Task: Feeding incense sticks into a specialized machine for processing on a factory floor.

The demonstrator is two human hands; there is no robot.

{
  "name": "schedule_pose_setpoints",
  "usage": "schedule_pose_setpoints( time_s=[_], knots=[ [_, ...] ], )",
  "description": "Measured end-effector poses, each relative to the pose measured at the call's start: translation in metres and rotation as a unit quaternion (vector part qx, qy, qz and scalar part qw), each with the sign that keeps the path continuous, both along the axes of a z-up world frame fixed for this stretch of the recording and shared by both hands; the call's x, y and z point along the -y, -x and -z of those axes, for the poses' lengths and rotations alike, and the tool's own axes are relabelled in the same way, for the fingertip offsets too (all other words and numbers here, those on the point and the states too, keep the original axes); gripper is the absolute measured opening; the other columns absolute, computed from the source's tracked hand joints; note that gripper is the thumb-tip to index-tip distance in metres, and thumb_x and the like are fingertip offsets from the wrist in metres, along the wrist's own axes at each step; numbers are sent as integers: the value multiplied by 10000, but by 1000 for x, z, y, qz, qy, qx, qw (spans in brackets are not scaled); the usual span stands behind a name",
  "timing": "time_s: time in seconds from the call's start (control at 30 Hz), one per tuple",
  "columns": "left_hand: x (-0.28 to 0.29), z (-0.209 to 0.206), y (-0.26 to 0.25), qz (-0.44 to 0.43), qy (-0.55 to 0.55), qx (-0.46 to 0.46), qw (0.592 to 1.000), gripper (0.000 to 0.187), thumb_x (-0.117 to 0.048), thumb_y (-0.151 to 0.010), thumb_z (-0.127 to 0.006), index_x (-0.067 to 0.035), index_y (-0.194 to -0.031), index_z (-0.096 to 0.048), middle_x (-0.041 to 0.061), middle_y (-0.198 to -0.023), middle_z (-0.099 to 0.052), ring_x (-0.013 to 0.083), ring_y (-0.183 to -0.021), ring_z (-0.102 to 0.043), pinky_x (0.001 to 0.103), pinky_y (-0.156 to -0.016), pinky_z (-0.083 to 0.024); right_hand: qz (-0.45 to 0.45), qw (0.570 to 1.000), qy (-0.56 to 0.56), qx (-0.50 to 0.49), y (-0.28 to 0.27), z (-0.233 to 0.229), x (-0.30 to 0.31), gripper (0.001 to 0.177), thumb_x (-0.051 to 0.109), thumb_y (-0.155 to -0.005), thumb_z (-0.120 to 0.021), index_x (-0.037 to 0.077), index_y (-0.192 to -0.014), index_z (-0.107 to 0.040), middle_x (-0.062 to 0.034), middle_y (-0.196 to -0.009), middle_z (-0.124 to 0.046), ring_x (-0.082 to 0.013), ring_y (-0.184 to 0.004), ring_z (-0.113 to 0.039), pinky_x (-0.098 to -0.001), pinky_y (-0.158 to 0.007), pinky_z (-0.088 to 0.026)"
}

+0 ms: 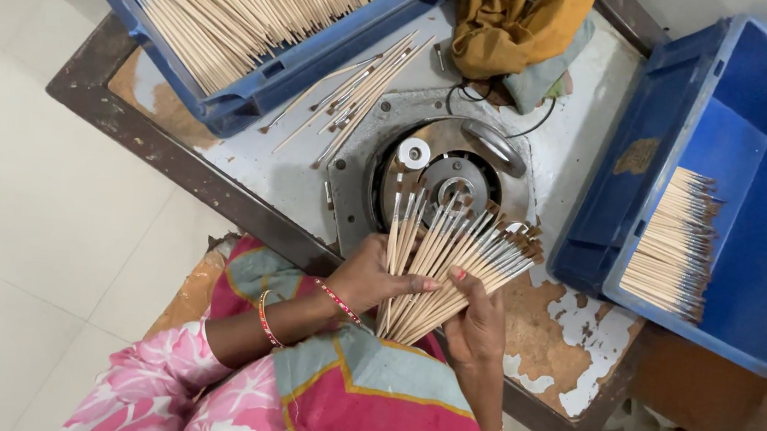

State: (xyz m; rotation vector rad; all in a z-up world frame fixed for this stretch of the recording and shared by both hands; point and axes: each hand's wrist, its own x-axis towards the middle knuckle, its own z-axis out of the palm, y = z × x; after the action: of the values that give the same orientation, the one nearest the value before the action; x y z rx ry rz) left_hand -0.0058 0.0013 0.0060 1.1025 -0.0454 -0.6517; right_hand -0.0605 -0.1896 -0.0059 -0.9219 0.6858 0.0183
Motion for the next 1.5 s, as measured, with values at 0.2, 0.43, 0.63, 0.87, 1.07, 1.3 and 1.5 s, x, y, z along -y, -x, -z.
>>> schedule_pose_setpoints(
  time_s=[0.2, 0.43, 0.63, 0.87, 1.07, 1.3, 1.5],
  knots=[
    [4, 19, 15, 98, -116, 99, 983, 436, -246, -797, -904, -35, -1144, -743, 13, -998, -795, 142, -892, -760, 311, -823, -611, -224, 953, 196, -55, 14, -11, 14, 484, 164, -877, -707, -54, -1298, -612, -200, -1118, -746, -327, -1039, -740, -450, -925, -629],
    [22, 1, -1, 234, -144, 263, 925, 365, -184, -853, -751, -64, -1178, -639, 134, -968, -735, 319, -900, -691, 449, -730, -569, -321, 902, 261, 124, -1, -100, -2, 704, 234, -898, -765, -15, -1485, -466, -120, -1363, -664, -266, -1281, -625, -411, -1077, -500],
    [45, -29, -14, 185, -377, 616, 667, 64, -175, -801, -661, -155, -851, -627, 92, -821, -688, 267, -820, -707, 424, -708, -573, -126, 468, 855, 184, 9, -127, 11, 869, 323, -740, -793, 11, -1445, -390, -250, -1242, -629, -408, -1181, -600, -457, -1015, -484],
    [-11, -71, -64, 20, -520, 544, 658, 411, -183, -852, -692, -78, -1248, -647, 103, -1093, -671, 288, -971, -673, 430, -729, -554, -286, 420, 857, -80, -14, -67, 248, 391, 277, -881, -705, 156, -1253, -681, -188, -943, -735, -413, -864, -711, -498, -721, -565],
    [-119, -55, -91, -159, -557, 521, 627, 290, -212, -830, -719, -106, -1085, -634, 107, -1206, -640, 322, -1096, -660, 417, -858, -575, -314, 299, 900, 30, -90, 119, 473, 818, 564, -707, -737, 39, -1317, -592, -332, -994, -679, -571, -887, -673, -630, -765, -534],
    [-194, -22, -280, -87, -723, 554, 404, 667, -10, -864, -582, -50, -1503, -394, 145, -1578, -418, 331, -1448, -401, 465, -1115, -413, -213, 468, 849, 121, -113, 153, 485, 738, 476, -790, -731, -27, -1312, -592, -358, -991, -670, -518, -905, -675, -583, -839, -539],
    [-145, 97, -404, 193, -659, 642, 341, 438, -205, -976, -525, -86, -1397, -500, 116, -1516, -423, 321, -1410, -416, 491, -1213, -299, -70, 658, 740, 122, -54, 164, 469, 519, 320, -966, -730, -90, -1256, -599, -340, -964, -674, -407, -892, -686, -469, -837, -563]
  ],
)
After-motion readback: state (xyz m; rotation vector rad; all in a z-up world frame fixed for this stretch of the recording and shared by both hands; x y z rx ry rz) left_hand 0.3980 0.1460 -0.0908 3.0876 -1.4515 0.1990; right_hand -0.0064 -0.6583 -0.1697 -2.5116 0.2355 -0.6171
